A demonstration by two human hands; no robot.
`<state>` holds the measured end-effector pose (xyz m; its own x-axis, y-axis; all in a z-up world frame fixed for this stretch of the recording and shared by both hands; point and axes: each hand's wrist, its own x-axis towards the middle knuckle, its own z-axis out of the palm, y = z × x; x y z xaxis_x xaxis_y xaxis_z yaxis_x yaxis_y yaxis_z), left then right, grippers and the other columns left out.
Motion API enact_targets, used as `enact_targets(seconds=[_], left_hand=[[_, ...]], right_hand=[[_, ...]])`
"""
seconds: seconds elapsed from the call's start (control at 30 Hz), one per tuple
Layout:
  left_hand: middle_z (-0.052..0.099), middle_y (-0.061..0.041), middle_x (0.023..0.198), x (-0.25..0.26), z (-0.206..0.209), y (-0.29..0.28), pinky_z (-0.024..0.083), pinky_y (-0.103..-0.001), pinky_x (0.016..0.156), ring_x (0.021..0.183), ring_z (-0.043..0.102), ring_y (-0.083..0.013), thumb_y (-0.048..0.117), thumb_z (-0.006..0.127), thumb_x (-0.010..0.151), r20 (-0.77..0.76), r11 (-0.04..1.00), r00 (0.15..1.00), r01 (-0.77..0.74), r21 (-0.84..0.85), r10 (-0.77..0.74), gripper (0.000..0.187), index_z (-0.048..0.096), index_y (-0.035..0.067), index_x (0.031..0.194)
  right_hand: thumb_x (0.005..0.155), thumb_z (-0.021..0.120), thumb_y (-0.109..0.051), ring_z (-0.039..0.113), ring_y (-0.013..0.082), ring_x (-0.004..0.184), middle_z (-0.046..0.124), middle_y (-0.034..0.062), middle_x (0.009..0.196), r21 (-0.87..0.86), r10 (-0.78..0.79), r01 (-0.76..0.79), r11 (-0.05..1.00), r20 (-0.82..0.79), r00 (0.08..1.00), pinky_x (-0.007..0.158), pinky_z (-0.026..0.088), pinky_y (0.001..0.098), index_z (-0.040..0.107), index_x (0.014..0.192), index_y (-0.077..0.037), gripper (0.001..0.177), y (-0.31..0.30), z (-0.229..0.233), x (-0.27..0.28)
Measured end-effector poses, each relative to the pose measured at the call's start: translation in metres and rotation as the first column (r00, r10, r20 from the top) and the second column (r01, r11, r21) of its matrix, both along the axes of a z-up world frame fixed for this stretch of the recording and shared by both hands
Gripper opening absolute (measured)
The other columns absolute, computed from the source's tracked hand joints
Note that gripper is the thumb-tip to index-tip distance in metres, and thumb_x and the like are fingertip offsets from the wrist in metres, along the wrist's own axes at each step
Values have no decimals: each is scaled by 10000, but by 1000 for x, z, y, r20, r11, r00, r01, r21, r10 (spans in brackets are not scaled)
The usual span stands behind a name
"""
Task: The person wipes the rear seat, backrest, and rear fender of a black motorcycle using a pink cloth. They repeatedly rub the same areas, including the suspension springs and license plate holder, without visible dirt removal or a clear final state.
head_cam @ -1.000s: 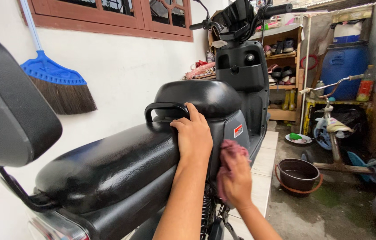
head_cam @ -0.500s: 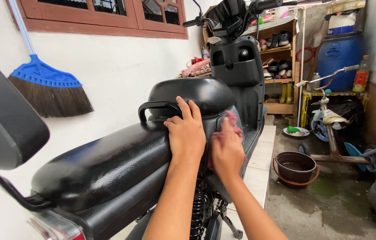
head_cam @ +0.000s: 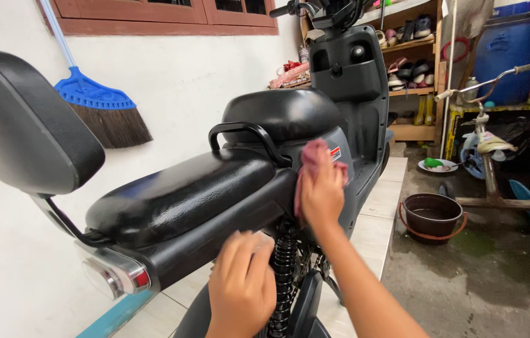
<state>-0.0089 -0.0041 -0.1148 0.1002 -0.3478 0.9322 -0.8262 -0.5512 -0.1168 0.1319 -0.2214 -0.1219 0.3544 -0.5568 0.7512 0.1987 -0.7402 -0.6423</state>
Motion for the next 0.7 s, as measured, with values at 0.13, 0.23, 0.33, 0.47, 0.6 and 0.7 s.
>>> enact_targets(seconds=[0.13, 0.23, 0.33, 0.47, 0.6, 0.7], left_hand=[[661, -137, 1115, 14, -53, 7, 432, -509, 1048, 1121, 604, -339, 81, 638, 822, -202, 990, 970, -140, 9, 139, 269, 690, 27, 1081], [644, -128, 1125, 35, -76, 15, 385, -568, 1091, 1116, 584, -339, 135, 630, 827, -272, 940, 900, -330, 86, 341, 282, 676, 32, 1086], [638, -139, 1158, 53, -91, 26, 373, -580, 1059, 1141, 573, -349, 247, 630, 838, -311, 862, 804, -468, 196, 508, 372, 672, 32, 1139], [665, -134, 1145, 64, -108, 31, 390, -569, 1037, 1090, 603, -339, 368, 634, 835, -366, 789, 699, -554, 265, 614, 436, 691, 65, 1143], [673, -67, 1012, 79, -107, 23, 473, -478, 1014, 1042, 637, -285, 415, 619, 902, -483, 716, 535, -587, 377, 693, 316, 694, 129, 1015], [673, -60, 985, 95, -98, 13, 509, -443, 895, 999, 649, -271, 431, 632, 900, -462, 668, 489, -619, 413, 740, 322, 690, 135, 1012]], right_hand=[[986, 582, -273, 514, 440, 1360, 479, 125, 1586, -215, 76, -53, 975, 99, 992, 1020, 494, 444, 460, 1535, -130, 581, 40, -56, -43], [1008, 582, -221, 522, 444, 1343, 517, 89, 1570, -353, 84, -72, 933, 17, 996, 1025, 508, 423, 516, 1501, -114, 508, 41, -82, -71], [982, 634, -230, 628, 342, 1273, 598, 54, 1481, -277, 211, -199, 940, 14, 977, 1036, 529, 397, 622, 1346, -143, 375, 25, -73, -86], [959, 671, -228, 625, 327, 1249, 609, 88, 1369, -36, 158, -154, 987, 182, 971, 1025, 518, 393, 645, 1297, -113, 358, 10, -16, -71], [944, 682, -214, 560, 360, 1288, 594, 125, 1425, -180, 148, -112, 977, 200, 969, 1040, 472, 413, 639, 1321, -114, 393, -2, 19, -34], [963, 656, -217, 555, 369, 1288, 594, 137, 1468, -217, 173, -125, 968, 223, 959, 1045, 463, 427, 621, 1356, -118, 407, -13, 9, -9]])
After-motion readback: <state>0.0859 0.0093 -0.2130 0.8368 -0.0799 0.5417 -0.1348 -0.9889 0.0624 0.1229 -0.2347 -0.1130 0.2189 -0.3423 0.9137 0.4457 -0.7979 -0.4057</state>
